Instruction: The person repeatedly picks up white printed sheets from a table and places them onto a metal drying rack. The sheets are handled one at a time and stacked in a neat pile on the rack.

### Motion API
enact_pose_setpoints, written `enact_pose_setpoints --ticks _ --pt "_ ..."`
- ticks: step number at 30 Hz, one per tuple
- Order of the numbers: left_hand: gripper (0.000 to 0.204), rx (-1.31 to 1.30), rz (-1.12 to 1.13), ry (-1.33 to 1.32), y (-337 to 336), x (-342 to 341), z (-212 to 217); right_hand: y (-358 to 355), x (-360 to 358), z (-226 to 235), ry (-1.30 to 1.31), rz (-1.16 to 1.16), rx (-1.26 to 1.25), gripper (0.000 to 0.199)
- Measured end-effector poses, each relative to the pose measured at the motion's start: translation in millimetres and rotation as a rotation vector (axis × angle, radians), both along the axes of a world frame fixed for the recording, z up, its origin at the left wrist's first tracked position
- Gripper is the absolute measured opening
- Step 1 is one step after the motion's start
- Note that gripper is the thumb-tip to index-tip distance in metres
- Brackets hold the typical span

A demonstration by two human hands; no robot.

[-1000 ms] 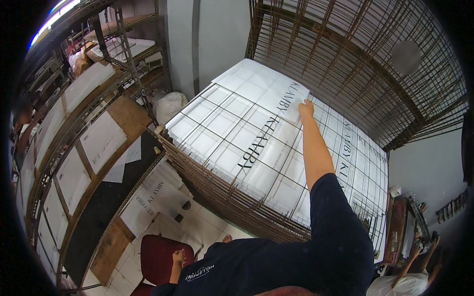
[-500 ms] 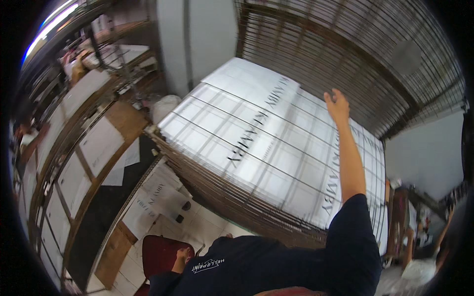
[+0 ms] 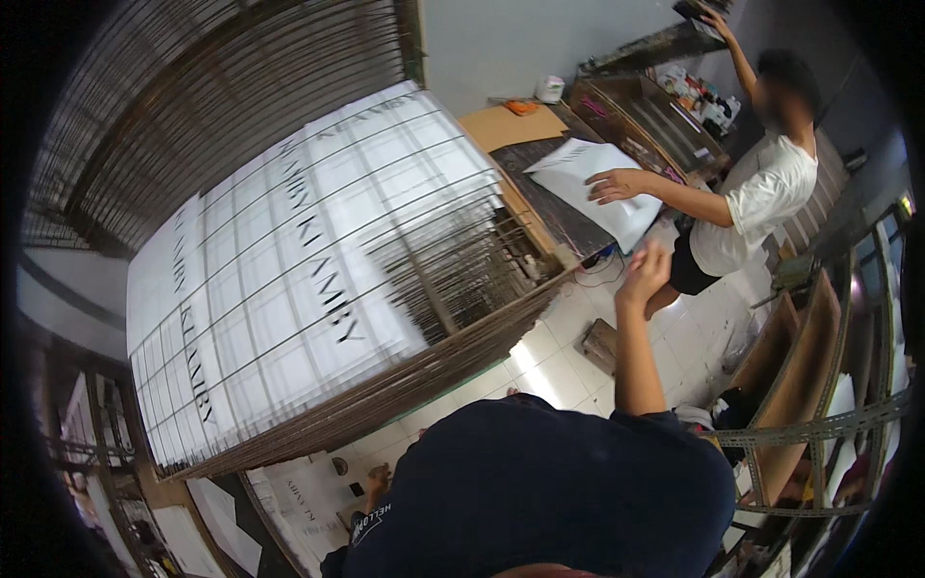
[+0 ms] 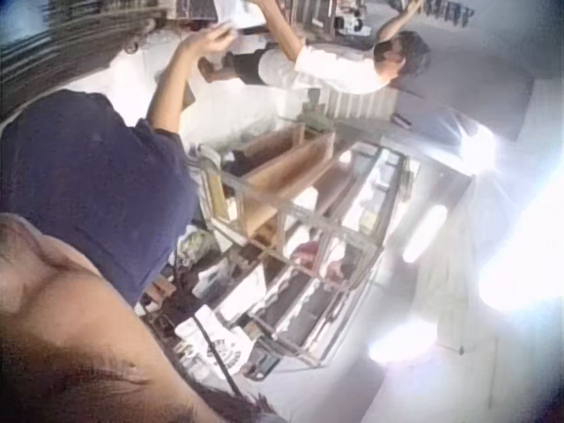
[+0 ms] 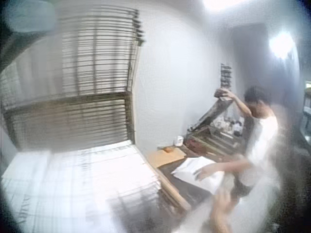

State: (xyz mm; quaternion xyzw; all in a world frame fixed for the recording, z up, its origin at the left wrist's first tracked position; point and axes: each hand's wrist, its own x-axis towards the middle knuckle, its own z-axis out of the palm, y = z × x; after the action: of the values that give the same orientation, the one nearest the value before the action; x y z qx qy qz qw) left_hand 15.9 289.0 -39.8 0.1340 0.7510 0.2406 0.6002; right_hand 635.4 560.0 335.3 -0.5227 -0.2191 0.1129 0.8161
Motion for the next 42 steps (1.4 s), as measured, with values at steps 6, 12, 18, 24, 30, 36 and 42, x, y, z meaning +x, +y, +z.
enact_pose_setpoints --ticks 6,12,18,24,30,36,42 --pt "0.037 0.087 -0.25 0.212 54.1 83.9 93.7 38.3 102.8 -227.4 0.76 0.395 -0.564 0.072" --pt "0.035 0.18 -0.509 0.381 83.7 182.6 196.0 128.0 111.7 -279.2 0.634 0.29 -0.766 0.059" --pt "0.039 0.27 -0.843 0.247 144.5 271.6 235.1 157.0 113.2 -359.8 0.135 -0.076 -0.533 0.041" --pt "0.032 0.238 -0.967 -0.125 202.9 394.0 295.7 96.1 93.6 -302.3 0.598 0.233 -0.717 0.014" --pt "0.042 0.368 -0.905 -0.406 249.2 507.4 288.0 71.0 89.4 -223.5 1.004 0.656 -0.375 0.021" --pt "0.053 0.412 -0.41 -0.169 304.5 598.1 301.9 47.7 61.9 -143.6 0.845 0.812 -0.098 0.024" --pt "0.035 0.668 -0.314 -0.351 307.9 612.8 330.6 25.5 50.0 -85.6 0.708 0.69 -0.003 0.025"
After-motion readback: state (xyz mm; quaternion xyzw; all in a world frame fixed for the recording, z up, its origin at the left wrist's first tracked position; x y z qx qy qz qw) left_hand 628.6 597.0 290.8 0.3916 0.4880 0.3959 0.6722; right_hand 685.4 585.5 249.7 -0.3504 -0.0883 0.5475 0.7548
